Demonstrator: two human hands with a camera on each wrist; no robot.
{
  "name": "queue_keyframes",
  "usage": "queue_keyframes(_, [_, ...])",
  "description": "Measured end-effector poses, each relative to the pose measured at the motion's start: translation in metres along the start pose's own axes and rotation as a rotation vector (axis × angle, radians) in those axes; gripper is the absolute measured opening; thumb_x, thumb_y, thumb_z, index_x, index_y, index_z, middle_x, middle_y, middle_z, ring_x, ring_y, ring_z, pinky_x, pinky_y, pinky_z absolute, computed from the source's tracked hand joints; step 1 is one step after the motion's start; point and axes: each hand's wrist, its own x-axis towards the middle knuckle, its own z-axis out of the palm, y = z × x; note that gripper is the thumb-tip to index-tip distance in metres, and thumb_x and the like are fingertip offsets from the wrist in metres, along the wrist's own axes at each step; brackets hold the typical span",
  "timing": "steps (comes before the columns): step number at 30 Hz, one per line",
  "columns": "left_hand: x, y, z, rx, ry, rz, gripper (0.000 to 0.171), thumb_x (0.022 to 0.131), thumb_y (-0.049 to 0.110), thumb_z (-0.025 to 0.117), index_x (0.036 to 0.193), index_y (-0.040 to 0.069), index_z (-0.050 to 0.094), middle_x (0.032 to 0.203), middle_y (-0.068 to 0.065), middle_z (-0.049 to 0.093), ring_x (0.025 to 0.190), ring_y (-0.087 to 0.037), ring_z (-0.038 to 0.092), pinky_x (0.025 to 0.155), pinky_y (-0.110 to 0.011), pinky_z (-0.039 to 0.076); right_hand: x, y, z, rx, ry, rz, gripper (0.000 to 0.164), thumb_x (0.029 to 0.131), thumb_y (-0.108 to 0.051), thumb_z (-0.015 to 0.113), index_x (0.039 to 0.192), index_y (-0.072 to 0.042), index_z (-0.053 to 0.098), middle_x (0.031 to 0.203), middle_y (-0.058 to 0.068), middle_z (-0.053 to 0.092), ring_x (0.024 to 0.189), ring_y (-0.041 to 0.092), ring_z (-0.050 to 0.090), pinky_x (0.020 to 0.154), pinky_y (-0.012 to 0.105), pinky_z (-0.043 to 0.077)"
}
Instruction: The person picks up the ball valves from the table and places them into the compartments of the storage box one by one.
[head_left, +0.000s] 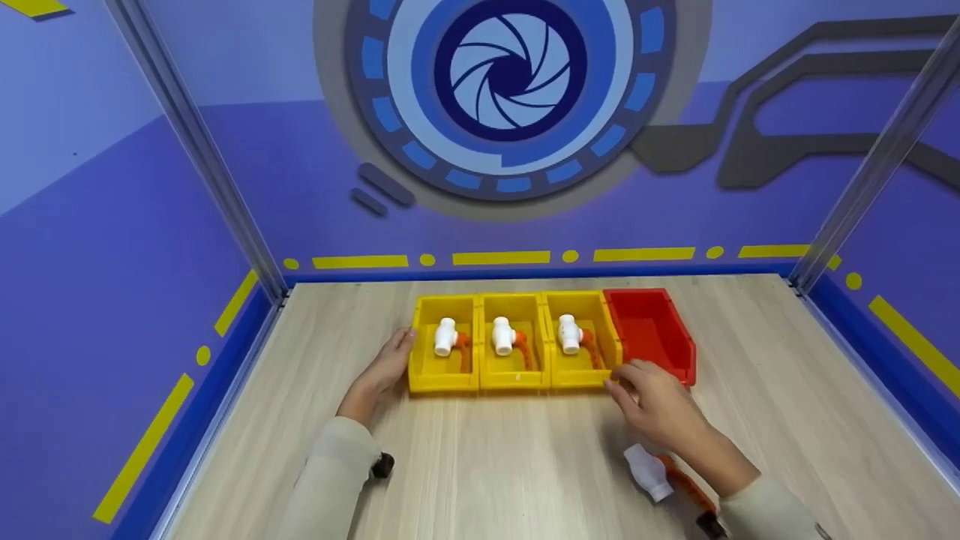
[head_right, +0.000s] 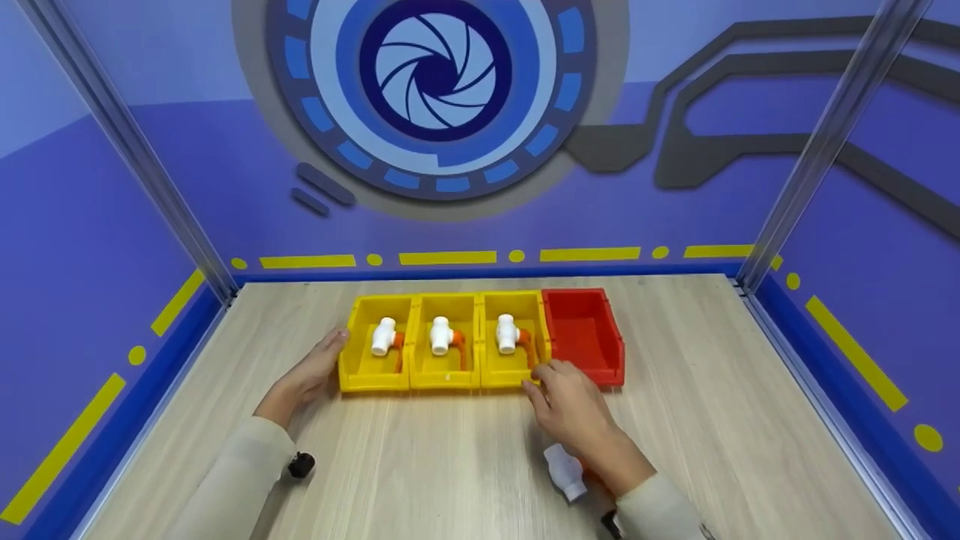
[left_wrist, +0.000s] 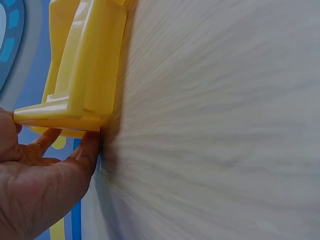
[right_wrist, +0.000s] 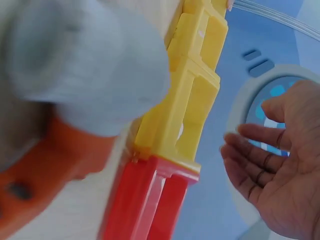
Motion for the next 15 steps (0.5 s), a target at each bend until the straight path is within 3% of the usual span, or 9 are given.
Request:
queue_keyframes(3, [-0.001, 0.000, 0.000, -0.007, 0.001, -0.001, 0.063, 0.117, 0.048, 0.030, 0.169, 0.014, 0.025, 0.176, -0.015, 0.027, 0.163, -0.034, 0.026, 0.136, -0.057, 0.014, -0.014, 0.006, -0.002, 0.016, -0.007, -0.059, 0.008, 0.100, -0.026, 0.076, 0.104, -0.020, 0.080, 0.093, -0.012, 0.072, 0.082, 0.003, 0.060, 0.077, 0.026, 0.060])
queue_keyframes(7, [-0.001, 0.000, 0.001, -0.015, 0.003, -0.008, 0.062, 0.117, 0.050, 0.031, 0.169, 0.016, 0.027, 0.176, -0.013, 0.027, 0.164, -0.032, 0.025, 0.136, -0.057, 0.013, -0.029, 0.014, -0.004, 0.016, -0.078, -0.102, 0.007, 0.100, -0.028, 0.076, 0.103, -0.024, 0.081, 0.093, -0.016, 0.073, 0.083, 0.000, 0.062, 0.076, 0.026, 0.060])
queue_keyframes(12, [-0.002, 0.000, 0.000, -0.035, 0.000, -0.011, 0.059, 0.117, 0.049, 0.032, 0.166, 0.017, 0.032, 0.172, -0.011, 0.034, 0.157, -0.030, 0.033, 0.136, -0.056, 0.016, -0.042, 0.019, -0.008, -0.050, -0.220, -0.061, 0.027, 0.098, -0.036, 0.078, 0.119, -0.019, 0.079, 0.107, -0.008, 0.075, 0.091, 0.008, 0.067, 0.080, 0.033, 0.062])
queue_keyframes(15, [-0.002, 0.000, 0.000, -0.031, -0.004, -0.009, 0.059, 0.117, 0.049, 0.031, 0.166, 0.016, 0.032, 0.171, -0.012, 0.035, 0.155, -0.030, 0.035, 0.136, -0.056, 0.017, -0.049, 0.020, -0.009, -0.061, -0.313, -0.001, 0.045, 0.095, -0.041, 0.080, 0.132, -0.018, 0.073, 0.119, -0.003, 0.074, 0.101, 0.014, 0.069, 0.090, 0.044, 0.063])
